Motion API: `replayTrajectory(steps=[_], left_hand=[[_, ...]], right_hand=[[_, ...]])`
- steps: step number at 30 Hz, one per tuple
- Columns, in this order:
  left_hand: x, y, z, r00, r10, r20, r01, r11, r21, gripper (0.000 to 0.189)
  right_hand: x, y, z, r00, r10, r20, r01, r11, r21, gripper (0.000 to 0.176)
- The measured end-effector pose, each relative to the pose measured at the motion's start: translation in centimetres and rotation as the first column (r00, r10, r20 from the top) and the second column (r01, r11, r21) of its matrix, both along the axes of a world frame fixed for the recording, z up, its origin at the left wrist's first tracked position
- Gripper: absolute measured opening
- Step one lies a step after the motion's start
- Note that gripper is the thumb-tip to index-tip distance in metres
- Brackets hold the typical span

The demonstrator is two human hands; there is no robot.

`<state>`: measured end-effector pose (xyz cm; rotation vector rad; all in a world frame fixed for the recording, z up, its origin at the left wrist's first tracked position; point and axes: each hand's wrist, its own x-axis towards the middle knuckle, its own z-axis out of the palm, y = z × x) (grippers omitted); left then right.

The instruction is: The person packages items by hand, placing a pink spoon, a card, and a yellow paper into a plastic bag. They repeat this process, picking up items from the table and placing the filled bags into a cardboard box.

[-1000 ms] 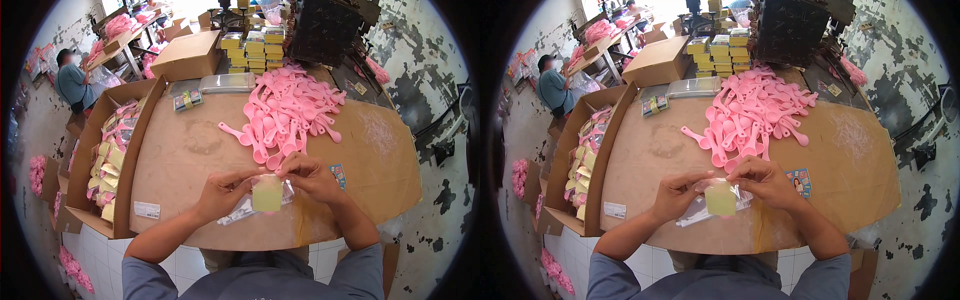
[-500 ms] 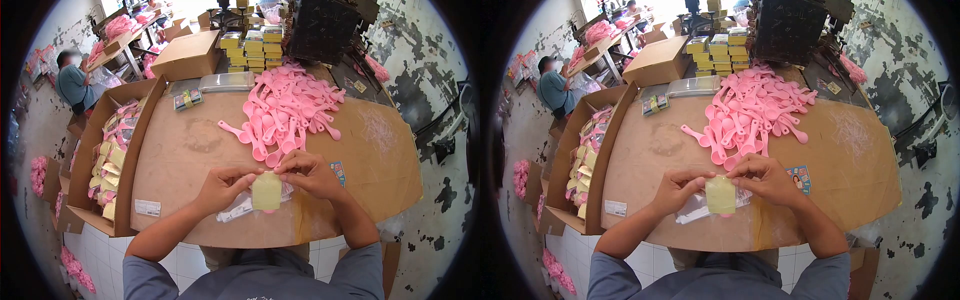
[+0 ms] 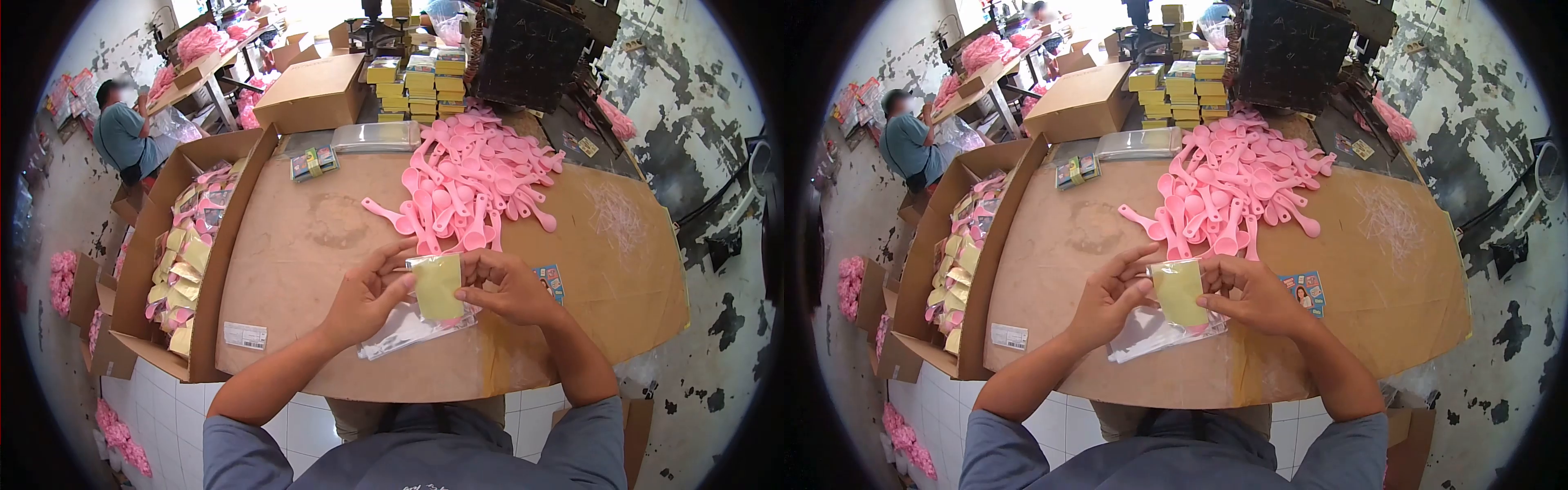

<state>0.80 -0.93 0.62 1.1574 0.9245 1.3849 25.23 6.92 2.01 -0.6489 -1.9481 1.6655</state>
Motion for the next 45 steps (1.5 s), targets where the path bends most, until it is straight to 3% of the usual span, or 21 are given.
replayTrajectory(steps=[1,4,7,9,10,12,15,16,17,18,21,24,27,30,33,39,45], left_hand=[[0.1,-0.1,0.0,1.0,0.016,0.01,-0.016,1.0,0.018,0.032],[-2.0,0.2,-0.5,0.918,-0.299,-0.26,0.269,0.952,-0.146,0.027],[-3.5,0.6,-0.1,0.965,-0.198,-0.17,0.174,0.974,-0.146,0.021],[-4.8,1.1,0.3,0.954,0.295,0.048,-0.298,0.952,0.077,0.022],[-5.7,2.0,1.2,0.881,0.404,0.248,-0.451,0.876,0.173,0.032],[-6.1,1.9,4.3,0.765,0.459,0.453,-0.533,0.845,0.045,0.04],[-6.6,2.7,0.9,0.865,0.361,0.349,-0.388,0.921,0.01,0.043],[-6.1,2.5,0.6,0.942,0.336,0.017,-0.336,0.938,0.083,0.041],[-5.1,2.3,0.3,0.902,0.29,-0.319,-0.261,0.956,0.131,0.039],[-4.3,2.0,-0.1,0.751,0.226,-0.62,-0.172,0.974,0.147,0.037],[-2.4,1.4,-1.6,0.447,0.233,-0.864,0.044,0.959,0.281,0.03],[-2.3,1.6,-2.5,0.457,0.238,-0.857,0.088,0.947,0.31,0.028],[-2.2,1.8,-2.4,0.556,0.073,-0.828,0.059,0.99,0.127,0.027],[-1.3,1.3,-1.1,0.598,0.116,-0.793,-0.034,0.992,0.119,0.024],[-1.3,1.4,-2.2,0.493,0.249,-0.834,0.073,0.943,0.325,0.023],[-1.6,1.2,-1.7,0.585,0.057,-0.809,0.048,0.993,0.104,0.024],[-1.4,1.2,-1.5,0.703,0.122,-0.701,0.104,0.957,0.271,0.013]], right_hand=[[0.0,0.0,0.3,1.0,0.005,-0.021,-0.005,1.0,-0.004,0.041],[-0.1,-0.4,1.0,0.992,-0.048,-0.119,0.049,0.999,0.008,0.039],[1.2,0.4,2.0,0.978,-0.182,-0.099,0.192,0.975,0.111,0.037],[3.2,1.2,3.6,0.955,-0.292,0.05,0.258,0.903,0.345,0.035],[4.3,1.6,4.1,0.927,-0.359,0.112,0.273,0.846,0.458,0.035],[6.0,2.2,4.1,0.862,-0.473,0.182,0.294,0.759,0.581,0.036],[9.1,3.4,3.0,0.771,-0.571,0.282,0.219,0.653,0.725,0.035],[9.7,3.6,2.6,0.741,-0.595,0.311,0.178,0.621,0.763,0.035],[10.0,3.5,2.7,0.745,-0.564,0.357,0.165,0.675,0.719,0.033],[10.4,3.2,3.1,0.746,-0.531,0.402,0.154,0.725,0.671,0.031],[10.7,3.3,2.6,0.783,-0.464,0.415,0.162,0.795,0.585,0.024],[11.0,3.6,1.5,0.81,-0.413,0.416,0.179,0.851,0.494,0.02],[11.2,4.2,1.0,0.79,-0.405,0.459,0.172,0.866,0.469,0.019],[11.0,4.0,1.5,0.779,-0.41,0.475,0.211,0.884,0.417,0.018],[11.4,3.8,1.5,0.829,-0.377,0.414,0.172,0.875,0.452,0.018],[11.8,3.8,1.9,0.816,-0.371,0.443,0.13,0.865,0.485,0.021],[12.1,3.8,2.1,0.78,-0.431,0.453,0.27,0.886,0.378,0.018]])
